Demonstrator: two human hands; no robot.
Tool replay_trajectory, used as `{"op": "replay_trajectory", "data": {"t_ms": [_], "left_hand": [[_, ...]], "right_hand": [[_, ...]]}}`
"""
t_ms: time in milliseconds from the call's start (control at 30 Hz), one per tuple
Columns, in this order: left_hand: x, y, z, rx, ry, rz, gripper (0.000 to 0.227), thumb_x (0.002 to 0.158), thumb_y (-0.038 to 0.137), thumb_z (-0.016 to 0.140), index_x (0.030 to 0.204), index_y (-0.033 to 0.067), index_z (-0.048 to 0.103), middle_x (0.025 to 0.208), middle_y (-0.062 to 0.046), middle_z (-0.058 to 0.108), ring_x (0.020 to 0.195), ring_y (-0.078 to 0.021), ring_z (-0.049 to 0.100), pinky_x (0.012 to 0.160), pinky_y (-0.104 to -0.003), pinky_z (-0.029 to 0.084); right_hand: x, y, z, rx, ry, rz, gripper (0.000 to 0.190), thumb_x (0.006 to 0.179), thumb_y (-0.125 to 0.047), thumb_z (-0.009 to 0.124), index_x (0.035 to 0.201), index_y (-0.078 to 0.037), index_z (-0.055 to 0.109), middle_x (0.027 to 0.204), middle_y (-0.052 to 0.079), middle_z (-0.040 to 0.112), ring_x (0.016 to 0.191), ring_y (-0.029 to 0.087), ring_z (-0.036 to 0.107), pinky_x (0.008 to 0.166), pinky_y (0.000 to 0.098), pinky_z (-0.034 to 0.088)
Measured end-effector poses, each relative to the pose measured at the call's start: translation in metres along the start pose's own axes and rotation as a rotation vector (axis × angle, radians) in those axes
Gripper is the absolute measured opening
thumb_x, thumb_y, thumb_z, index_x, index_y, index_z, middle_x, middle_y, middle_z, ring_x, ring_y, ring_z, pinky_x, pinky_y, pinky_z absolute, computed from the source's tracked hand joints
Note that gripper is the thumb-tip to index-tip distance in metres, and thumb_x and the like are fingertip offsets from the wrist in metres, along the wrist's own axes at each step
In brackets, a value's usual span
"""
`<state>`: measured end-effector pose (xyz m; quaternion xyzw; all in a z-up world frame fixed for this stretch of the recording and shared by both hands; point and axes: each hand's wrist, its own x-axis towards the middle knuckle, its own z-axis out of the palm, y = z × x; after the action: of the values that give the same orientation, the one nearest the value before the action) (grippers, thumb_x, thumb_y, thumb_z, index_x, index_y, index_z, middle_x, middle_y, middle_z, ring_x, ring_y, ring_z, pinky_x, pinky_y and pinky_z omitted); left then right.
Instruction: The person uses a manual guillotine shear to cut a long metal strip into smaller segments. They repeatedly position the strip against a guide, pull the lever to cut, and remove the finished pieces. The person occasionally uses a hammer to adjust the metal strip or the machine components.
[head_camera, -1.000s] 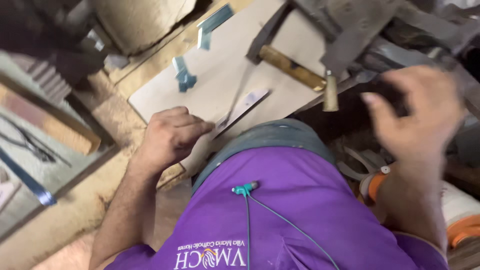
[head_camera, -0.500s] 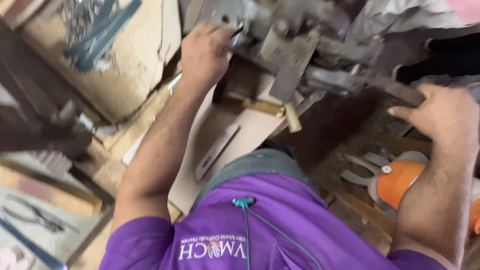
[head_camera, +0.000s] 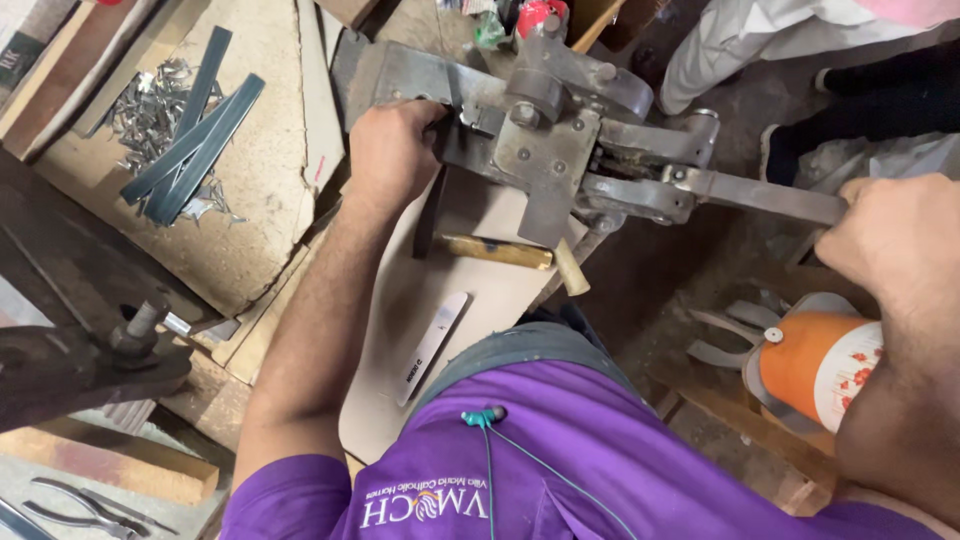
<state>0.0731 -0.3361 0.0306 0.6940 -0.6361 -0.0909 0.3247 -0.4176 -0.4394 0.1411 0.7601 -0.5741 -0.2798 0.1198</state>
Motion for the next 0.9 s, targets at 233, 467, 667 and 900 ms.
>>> {"op": "replay_trajectory", "data": {"t_ms": [233,467,667,900], "left_hand": [[-0.005,0.004,0.004,0.012,0.041,-0.066,0.028,0.077,0.003,0.067,0.101,0.0110,0.079,0.091,-0.016,0.075,0.084,-0.0380,0.071,0.075,-0.049,0.055],[-0.006,0.016,0.014,0.053,0.047,-0.181,0.025,0.076,0.001,0.062,0.095,0.0086,0.077,0.090,-0.018,0.073,0.085,-0.0402,0.071,0.077,-0.051,0.056],[-0.003,0.018,0.019,-0.001,0.088,-0.175,0.029,0.073,0.000,0.061,0.097,0.0042,0.075,0.088,-0.024,0.071,0.080,-0.0437,0.069,0.074,-0.053,0.055],[0.000,0.016,0.025,0.027,0.030,-0.210,0.021,0.075,-0.001,0.061,0.092,0.0027,0.072,0.087,-0.023,0.071,0.082,-0.0432,0.069,0.077,-0.054,0.055]], "right_hand": [[0.022,-0.011,0.009,0.061,-0.184,-0.014,0.038,0.078,-0.040,0.075,0.109,-0.020,0.082,0.101,0.016,0.079,0.092,0.037,0.076,0.082,0.0476,0.060],[0.022,-0.012,0.025,0.111,-0.206,0.045,0.042,0.072,-0.038,0.077,0.109,-0.020,0.081,0.100,0.018,0.077,0.094,0.039,0.073,0.080,0.0487,0.059],[0.049,-0.008,0.022,0.085,-0.152,-0.049,0.031,0.080,-0.038,0.071,0.100,-0.018,0.085,0.097,0.016,0.080,0.093,0.039,0.076,0.084,0.0474,0.061],[0.040,0.000,0.037,0.079,-0.134,-0.061,0.032,0.079,-0.042,0.075,0.096,-0.017,0.084,0.092,0.016,0.080,0.090,0.038,0.076,0.081,0.0465,0.062]]}}
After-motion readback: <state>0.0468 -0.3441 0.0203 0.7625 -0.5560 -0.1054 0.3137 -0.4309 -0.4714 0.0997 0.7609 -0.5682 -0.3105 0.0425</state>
